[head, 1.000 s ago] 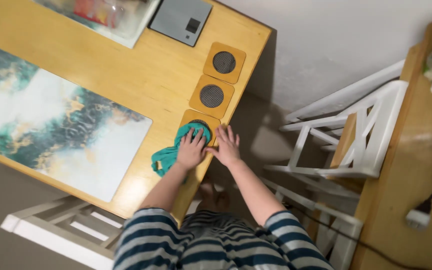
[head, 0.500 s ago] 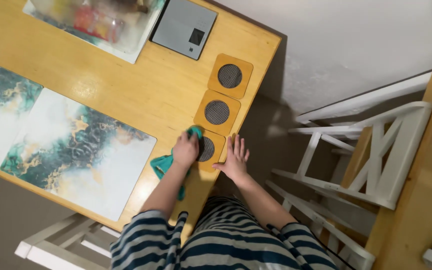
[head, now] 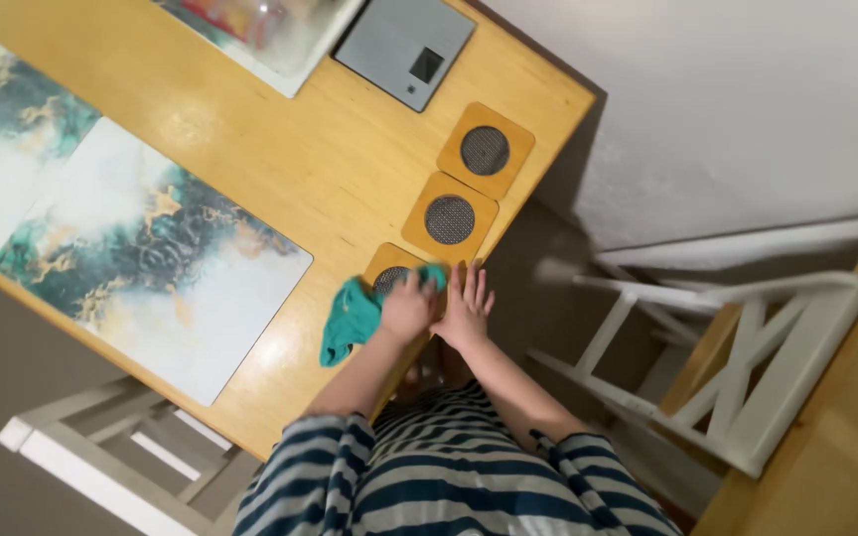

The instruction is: The person rinses a cloth in a sink, walks to a table, and wipes the tabletop. They move and wipe placemats, coasters, a scale, and other items to clean the surface underneath before rearranging them.

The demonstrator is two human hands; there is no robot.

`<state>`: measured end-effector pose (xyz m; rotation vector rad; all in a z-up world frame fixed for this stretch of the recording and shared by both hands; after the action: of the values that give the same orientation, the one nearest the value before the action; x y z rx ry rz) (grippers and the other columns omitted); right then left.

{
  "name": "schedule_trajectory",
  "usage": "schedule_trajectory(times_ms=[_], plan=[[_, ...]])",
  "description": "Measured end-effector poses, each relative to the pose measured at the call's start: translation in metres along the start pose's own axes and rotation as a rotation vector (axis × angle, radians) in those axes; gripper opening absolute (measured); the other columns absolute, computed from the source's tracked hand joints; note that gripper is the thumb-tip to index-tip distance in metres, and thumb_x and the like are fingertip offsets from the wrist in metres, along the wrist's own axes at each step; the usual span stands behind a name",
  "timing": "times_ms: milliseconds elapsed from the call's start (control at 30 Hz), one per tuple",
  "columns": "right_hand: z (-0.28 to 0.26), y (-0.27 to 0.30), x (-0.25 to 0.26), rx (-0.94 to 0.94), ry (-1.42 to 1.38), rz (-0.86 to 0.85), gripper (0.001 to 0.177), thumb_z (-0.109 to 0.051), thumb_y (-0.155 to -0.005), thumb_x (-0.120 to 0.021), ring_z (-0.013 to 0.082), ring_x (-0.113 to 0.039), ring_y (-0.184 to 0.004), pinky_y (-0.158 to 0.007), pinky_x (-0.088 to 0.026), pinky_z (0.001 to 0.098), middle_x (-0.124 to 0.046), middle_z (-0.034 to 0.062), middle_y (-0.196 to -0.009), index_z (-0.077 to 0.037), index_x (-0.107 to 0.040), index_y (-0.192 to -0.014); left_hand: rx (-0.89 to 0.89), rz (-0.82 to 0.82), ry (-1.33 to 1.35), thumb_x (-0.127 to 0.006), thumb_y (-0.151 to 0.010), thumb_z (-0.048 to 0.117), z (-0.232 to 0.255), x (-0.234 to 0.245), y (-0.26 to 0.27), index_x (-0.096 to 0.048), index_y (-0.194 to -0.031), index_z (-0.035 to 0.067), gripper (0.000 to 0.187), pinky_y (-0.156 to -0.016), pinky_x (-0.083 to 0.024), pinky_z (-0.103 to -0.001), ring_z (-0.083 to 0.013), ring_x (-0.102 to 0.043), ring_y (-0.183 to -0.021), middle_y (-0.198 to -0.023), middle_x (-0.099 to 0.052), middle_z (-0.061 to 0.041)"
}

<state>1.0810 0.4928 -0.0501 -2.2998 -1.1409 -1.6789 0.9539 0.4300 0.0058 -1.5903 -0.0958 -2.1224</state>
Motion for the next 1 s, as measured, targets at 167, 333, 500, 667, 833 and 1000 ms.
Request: schedule_trajectory(times_ms=[167,333,500,667,833,1000], plan=[[-0.018,-0.006,0.021,0.112,-0.014,-0.027,0.144,-0.062,-0.059,-0.092,0.0426,0.006,-0.157,-0.119,-0.003,0.071,0.003,0.0197,-0.17,-0.013,-0.005,-0.163,0.031,-0.232,0.087,-0.072,-0.075,0.027,-0.023,0.0,0.011,-0.075,-0.1,0.022,0.026,-0.067,-0.058,-0.046,-0.0351,-0.065,-0.09,-0.101,-0.063,-0.016],[-0.013,-0.01,0.002,0.153,0.086,-0.071,0.142,-0.058,-0.06,-0.092,0.0407,0.007,-0.158,-0.121,-0.002,0.0688,0.004,0.0198,-0.171,-0.012,-0.005,-0.164,0.153,-0.213,-0.047,-0.069,-0.095,0.027,-0.017,-0.056,0.014,-0.072,-0.105,0.019,0.013,-0.08,-0.059,-0.046,-0.0322,-0.068,-0.098,-0.11,-0.065,-0.012],[-0.025,-0.021,0.011,0.234,0.123,-0.097,0.142,-0.057,-0.061,-0.092,0.0402,0.007,-0.158,-0.12,-0.001,0.07,0.004,0.02,-0.171,-0.01,-0.006,-0.164,0.181,-0.015,0.082,-0.069,-0.084,0.026,-0.027,0.011,-0.005,-0.073,-0.116,0.015,0.035,-0.062,-0.058,-0.049,-0.0401,-0.066,-0.083,-0.106,-0.065,-0.02],[-0.037,-0.023,0.009,0.405,0.213,-0.079,0.136,-0.06,-0.062,-0.091,0.0418,0.007,-0.156,-0.119,0.0,0.0716,0.002,0.0224,-0.169,-0.011,-0.012,-0.162,0.411,0.092,-0.051,-0.067,-0.094,0.026,-0.033,0.006,-0.002,-0.071,-0.12,0.014,0.029,-0.068,-0.059,-0.048,-0.0406,-0.067,-0.088,-0.108,-0.064,-0.02],[-0.055,-0.023,0.013,0.61,0.278,-0.047,0.137,-0.066,-0.06,-0.089,0.0427,0.004,-0.156,-0.119,-0.001,0.0714,-0.001,0.0226,-0.168,-0.013,-0.015,-0.162,0.432,-0.137,0.056,-0.066,-0.091,0.024,-0.064,-0.007,-0.005,-0.073,-0.107,0.015,0.02,-0.066,-0.058,-0.05,-0.0385,-0.067,-0.088,-0.114,-0.064,-0.018],[-0.057,-0.042,0.031,0.541,0.35,-0.172,0.138,-0.064,-0.06,-0.09,0.0426,0.004,-0.156,-0.121,-0.004,0.0687,0.001,0.023,-0.168,-0.014,-0.012,-0.162,0.274,-0.065,-0.05,-0.07,-0.082,0.028,-0.019,0.008,0.024,-0.067,-0.118,0.009,0.04,-0.066,-0.059,-0.046,-0.0399,-0.065,-0.094,-0.113,-0.063,-0.021]])
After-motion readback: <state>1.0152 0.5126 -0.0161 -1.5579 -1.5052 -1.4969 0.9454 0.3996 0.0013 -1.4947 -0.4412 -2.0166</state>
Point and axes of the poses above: each hand's wrist, its own y-axis away from the middle knuckle, its own x-axis out of the back of the hand, z = x × y, the point moved 10 cm from there along -y, towards the middle knuckle
